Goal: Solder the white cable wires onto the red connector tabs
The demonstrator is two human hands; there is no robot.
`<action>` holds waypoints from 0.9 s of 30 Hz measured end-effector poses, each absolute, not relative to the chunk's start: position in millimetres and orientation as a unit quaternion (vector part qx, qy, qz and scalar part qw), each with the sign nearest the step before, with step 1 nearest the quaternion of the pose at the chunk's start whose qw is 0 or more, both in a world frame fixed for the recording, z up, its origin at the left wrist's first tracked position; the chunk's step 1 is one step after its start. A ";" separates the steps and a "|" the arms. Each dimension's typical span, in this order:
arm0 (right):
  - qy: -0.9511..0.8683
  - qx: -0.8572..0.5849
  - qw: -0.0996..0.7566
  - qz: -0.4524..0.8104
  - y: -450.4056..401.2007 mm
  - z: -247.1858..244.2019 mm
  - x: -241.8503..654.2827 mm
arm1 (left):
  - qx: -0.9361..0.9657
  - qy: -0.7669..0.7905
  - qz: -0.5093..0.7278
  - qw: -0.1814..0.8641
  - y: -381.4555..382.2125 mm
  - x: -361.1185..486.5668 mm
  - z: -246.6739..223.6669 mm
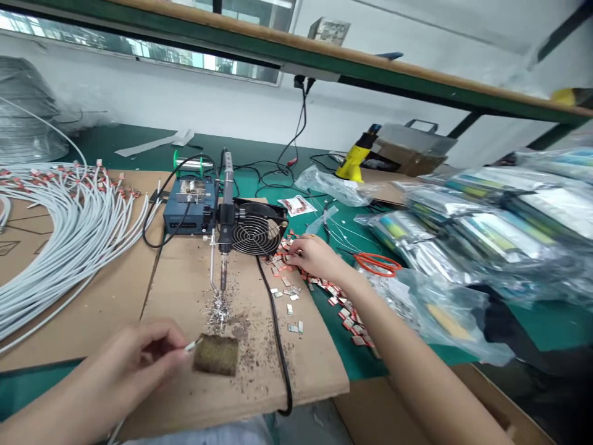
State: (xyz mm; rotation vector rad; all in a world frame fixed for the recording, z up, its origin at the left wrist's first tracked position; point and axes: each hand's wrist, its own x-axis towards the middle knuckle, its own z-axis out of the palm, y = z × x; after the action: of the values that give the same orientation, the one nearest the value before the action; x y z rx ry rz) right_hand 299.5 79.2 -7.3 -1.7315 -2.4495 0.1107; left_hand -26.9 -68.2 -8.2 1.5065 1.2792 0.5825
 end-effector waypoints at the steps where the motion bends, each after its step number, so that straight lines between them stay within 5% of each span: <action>1: -0.814 -0.575 0.068 0.040 79.6 -6.7 299.7 | 0.665 0.536 0.224 0.469 -58.4 -24.9 -4.3; 4: -0.804 -0.589 0.073 0.046 76.6 -3.6 300.2 | 0.698 0.542 0.241 0.400 -28.6 -16.1 2.2; 11: -0.758 -0.629 0.154 0.071 46.9 1.0 296.3 | 0.606 0.512 0.190 0.578 3.1 -0.3 -7.6; 17: -0.721 -0.482 0.339 0.366 3.9 -1.6 254.7 | 0.568 0.485 0.183 0.639 1.4 2.6 -6.0; 27: -0.453 -0.471 0.296 0.697 -3.6 -20.1 194.5 | 0.547 0.463 0.172 0.676 -1.2 -1.7 -7.1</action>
State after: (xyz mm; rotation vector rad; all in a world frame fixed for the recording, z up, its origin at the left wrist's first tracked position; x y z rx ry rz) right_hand 194.5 -3.6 -20.1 -1.2518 -1.2060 1.8532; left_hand -1.7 -1.2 -7.1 1.2295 1.0400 0.3877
